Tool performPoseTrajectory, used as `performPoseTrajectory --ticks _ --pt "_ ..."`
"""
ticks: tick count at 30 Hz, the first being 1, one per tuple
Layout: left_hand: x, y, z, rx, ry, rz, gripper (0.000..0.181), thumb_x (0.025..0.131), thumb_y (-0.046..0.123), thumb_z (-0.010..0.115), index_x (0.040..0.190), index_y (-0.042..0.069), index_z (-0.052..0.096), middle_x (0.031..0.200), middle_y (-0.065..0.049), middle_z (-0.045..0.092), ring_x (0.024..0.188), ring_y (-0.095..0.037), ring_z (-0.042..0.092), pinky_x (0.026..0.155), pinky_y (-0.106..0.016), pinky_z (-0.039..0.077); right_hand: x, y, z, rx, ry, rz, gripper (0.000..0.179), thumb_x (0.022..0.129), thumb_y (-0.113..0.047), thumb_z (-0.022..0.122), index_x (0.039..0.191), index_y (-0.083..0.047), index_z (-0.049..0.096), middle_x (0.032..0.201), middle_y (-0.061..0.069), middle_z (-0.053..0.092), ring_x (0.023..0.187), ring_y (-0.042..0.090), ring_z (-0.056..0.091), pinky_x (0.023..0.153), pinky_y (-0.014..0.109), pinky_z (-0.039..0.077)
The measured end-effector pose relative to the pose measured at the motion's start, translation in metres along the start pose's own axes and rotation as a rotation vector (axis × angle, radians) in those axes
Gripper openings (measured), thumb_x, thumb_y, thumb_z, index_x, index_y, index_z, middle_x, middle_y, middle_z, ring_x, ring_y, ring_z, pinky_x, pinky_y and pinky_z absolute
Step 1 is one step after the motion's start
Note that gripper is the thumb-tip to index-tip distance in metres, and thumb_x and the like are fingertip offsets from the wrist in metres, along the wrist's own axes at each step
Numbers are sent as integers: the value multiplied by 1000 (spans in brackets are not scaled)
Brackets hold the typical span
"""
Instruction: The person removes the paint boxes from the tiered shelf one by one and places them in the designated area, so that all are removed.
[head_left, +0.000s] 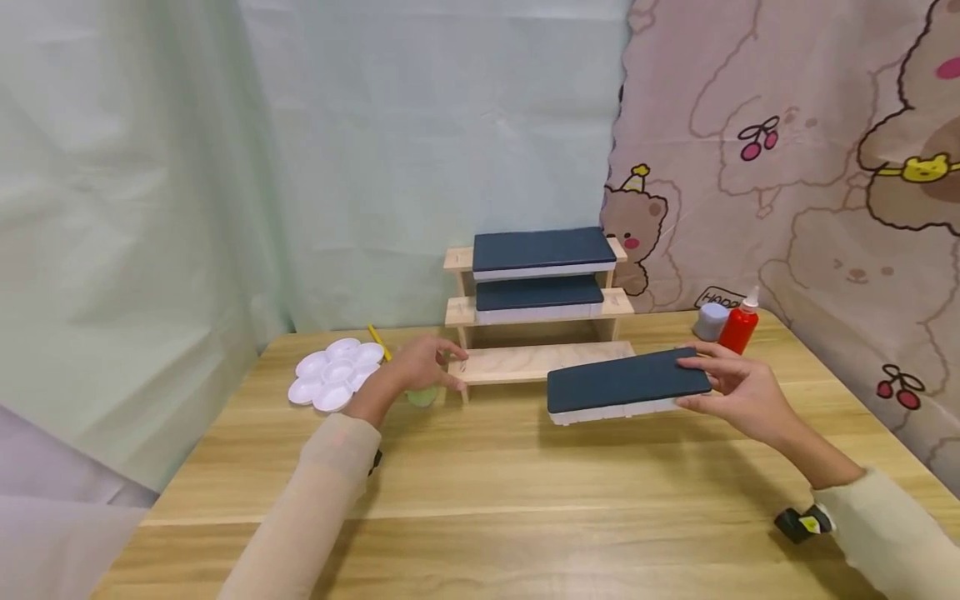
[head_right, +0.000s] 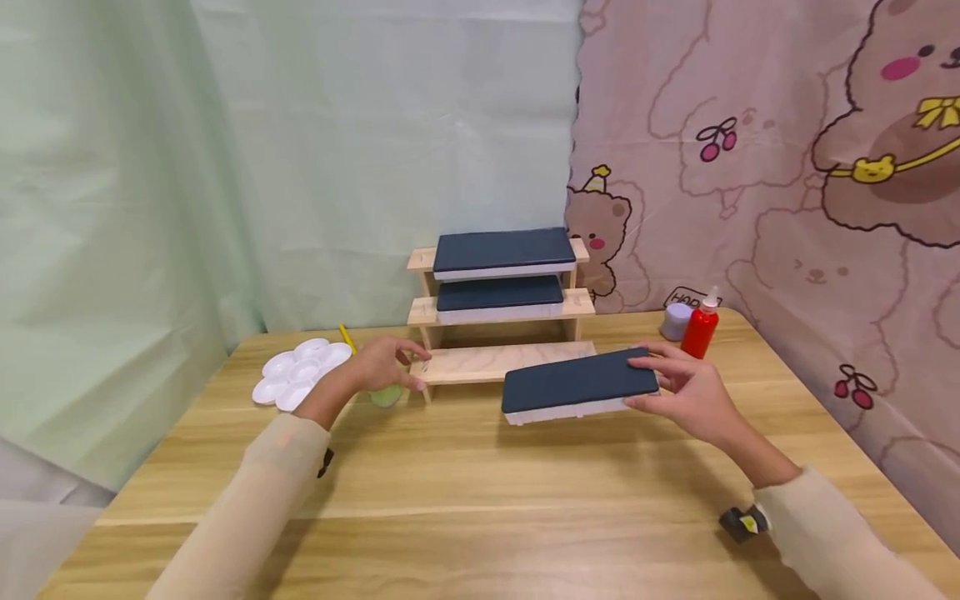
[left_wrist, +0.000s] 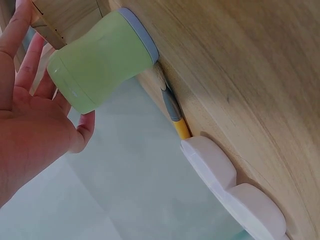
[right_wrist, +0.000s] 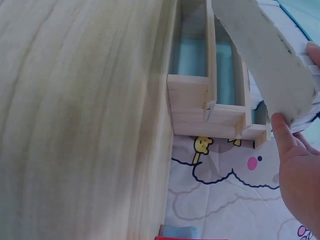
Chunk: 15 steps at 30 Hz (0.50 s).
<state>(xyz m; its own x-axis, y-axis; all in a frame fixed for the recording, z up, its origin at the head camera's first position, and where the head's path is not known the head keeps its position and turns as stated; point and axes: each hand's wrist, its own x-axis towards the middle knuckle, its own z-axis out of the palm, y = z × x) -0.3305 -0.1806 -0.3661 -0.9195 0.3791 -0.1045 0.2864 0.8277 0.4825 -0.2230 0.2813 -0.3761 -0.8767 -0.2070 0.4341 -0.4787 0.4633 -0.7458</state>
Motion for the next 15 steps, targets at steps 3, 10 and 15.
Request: performPoseTrajectory --ticks 3,10,15 --pt "1 -1 0 17 3 14 48 78 33 86 122 22 71 125 -11 65 115 -30 60 92 -46 50 -1 1 0 11 -4 7 45 76 0 84 118 5 69 134 -10 56 120 -10 44 91 8 41" --pt "2 -2 0 2 6 -2 48 77 33 86 122 23 71 124 -10 65 114 -29 61 92 -46 50 -2 7 0 24 -15 -13 44 75 3 83 117 6 69 130 -21 55 117 -9 48 91 8 41" --pt "2 -2 0 6 12 -1 48 77 34 87 121 24 71 123 -8 66 112 -27 62 91 -45 50 -3 12 1 33 -17 4 42 75 4 83 114 6 69 131 -20 55 116 -11 47 89 9 42"
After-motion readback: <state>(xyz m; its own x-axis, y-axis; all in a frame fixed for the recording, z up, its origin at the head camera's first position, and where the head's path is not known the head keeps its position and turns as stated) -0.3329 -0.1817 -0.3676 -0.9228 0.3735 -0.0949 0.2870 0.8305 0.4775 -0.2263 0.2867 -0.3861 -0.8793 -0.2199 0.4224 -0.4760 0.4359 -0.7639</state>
